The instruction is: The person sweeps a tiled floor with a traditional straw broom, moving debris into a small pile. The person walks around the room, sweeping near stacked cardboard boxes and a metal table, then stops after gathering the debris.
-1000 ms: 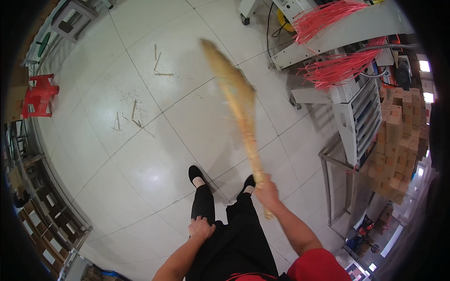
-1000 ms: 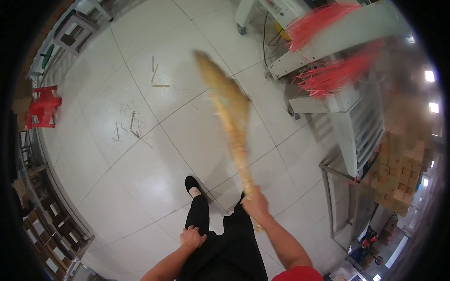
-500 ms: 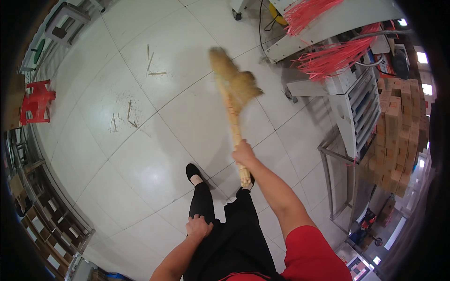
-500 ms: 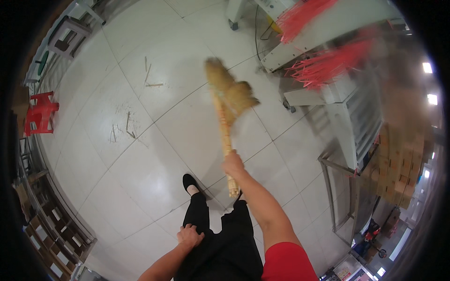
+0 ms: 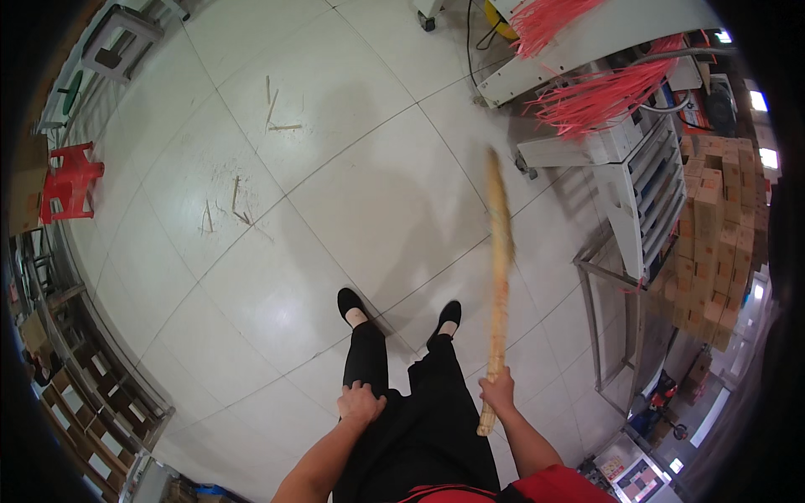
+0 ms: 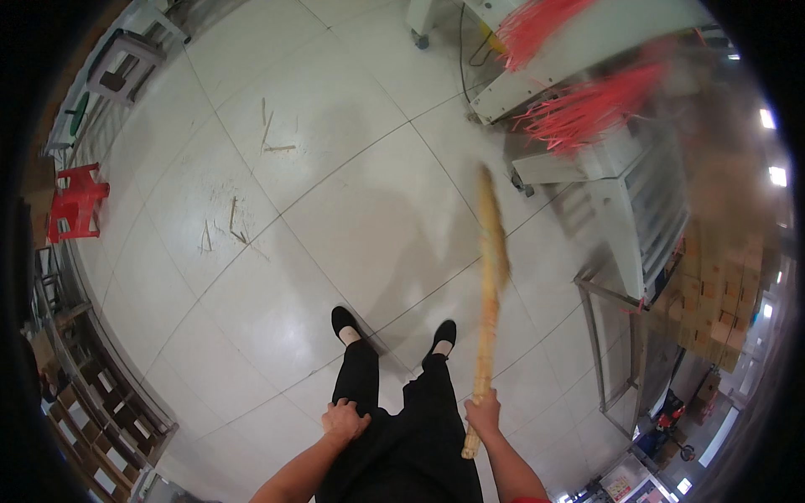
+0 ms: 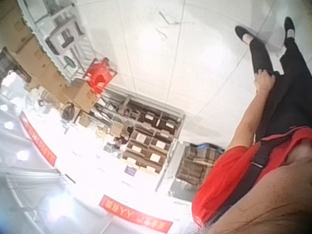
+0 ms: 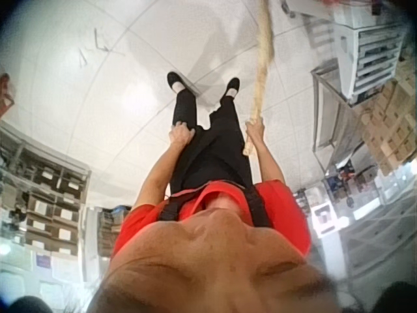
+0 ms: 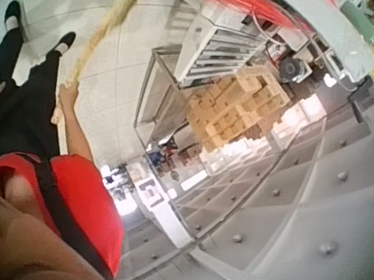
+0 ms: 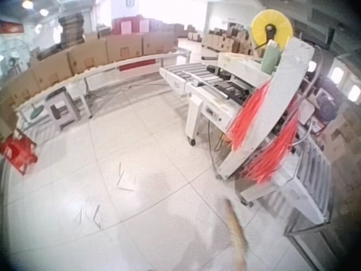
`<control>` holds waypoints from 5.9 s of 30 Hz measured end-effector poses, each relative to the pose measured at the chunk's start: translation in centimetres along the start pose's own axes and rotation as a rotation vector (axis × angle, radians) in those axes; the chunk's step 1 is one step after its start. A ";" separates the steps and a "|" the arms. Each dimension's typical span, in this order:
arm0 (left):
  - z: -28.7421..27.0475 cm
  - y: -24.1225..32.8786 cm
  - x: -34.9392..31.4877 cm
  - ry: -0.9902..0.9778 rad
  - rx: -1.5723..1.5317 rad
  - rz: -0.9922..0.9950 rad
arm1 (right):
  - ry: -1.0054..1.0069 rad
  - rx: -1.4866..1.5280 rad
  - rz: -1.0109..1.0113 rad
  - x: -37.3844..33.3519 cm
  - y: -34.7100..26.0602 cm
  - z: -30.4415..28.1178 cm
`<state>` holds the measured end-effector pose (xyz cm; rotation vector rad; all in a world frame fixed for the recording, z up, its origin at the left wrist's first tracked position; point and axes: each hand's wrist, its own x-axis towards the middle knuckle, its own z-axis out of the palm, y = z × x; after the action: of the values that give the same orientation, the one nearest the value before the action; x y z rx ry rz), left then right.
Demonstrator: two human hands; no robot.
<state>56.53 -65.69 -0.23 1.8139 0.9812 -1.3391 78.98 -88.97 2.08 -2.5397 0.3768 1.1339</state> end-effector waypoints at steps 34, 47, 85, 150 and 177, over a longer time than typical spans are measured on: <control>-9.1 -5.2 3.3 0.020 -0.176 0.088 | -0.065 -0.308 -0.535 3.0 -27.5 10.6; -22.6 -0.5 10.5 0.001 -0.287 -0.075 | -0.354 0.498 -0.065 22.9 -60.8 15.6; -64.2 11.4 19.9 0.229 -0.593 0.168 | -0.163 0.500 -0.118 52.7 -107.3 16.2; -44.9 16.3 14.3 0.045 -0.605 -0.131 | -0.417 -0.257 -0.389 21.2 -71.0 -1.5; -56.3 7.9 19.5 0.244 -0.813 -0.244 | -0.151 -0.334 -0.625 35.3 -99.5 1.9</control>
<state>93.10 -18.16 -4.41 1.2566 1.6245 -0.6700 137.30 -1.40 -6.67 -2.5186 -0.6534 1.1814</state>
